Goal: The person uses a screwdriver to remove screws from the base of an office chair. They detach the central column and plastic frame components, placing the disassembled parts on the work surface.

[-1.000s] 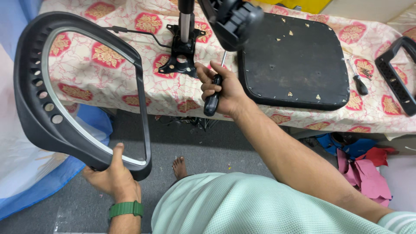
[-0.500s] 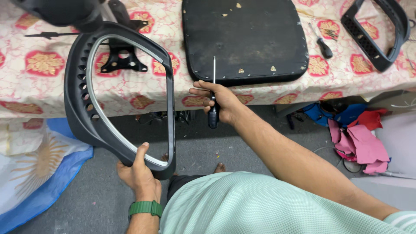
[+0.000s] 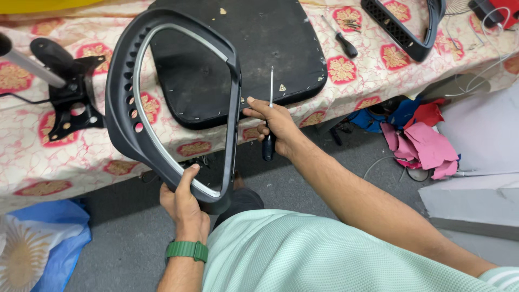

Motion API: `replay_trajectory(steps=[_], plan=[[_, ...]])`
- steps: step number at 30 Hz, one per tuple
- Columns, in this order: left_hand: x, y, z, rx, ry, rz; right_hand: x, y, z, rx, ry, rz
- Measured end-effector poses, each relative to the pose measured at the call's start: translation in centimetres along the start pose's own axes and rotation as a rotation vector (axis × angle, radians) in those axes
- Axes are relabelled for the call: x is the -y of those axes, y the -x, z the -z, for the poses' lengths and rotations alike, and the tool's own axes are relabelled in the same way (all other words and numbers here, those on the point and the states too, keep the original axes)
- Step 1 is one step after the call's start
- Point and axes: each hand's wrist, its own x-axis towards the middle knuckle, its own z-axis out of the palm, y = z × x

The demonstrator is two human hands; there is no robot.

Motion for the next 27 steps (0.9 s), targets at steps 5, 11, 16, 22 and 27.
replay_trajectory(steps=[5, 11, 16, 22, 27], plan=[[0.6, -4.5, -5.4, 0.122, -0.014, -0.048, 2.8, -3.5, 2.5, -0.017, -0.061, 0.045], [0.1, -9.9, -12.5, 0.187, -0.077, 0.034, 6.5, -8.9, 4.8, -0.123, -0.113, 0.053], [-1.4, -14.2, -16.3, 0.265, -0.157, 0.130, 8.4, -13.2, 5.5, -0.195, -0.126, 0.050], [-2.7, -17.9, -18.9, 0.281, -0.277, 0.228, 9.5, -17.7, 6.0, -0.216, -0.155, 0.014], [-2.8, -20.6, -20.3, 0.312, -0.373, 0.245, 10.0, -21.4, 6.7, -0.256, -0.141, -0.051]])
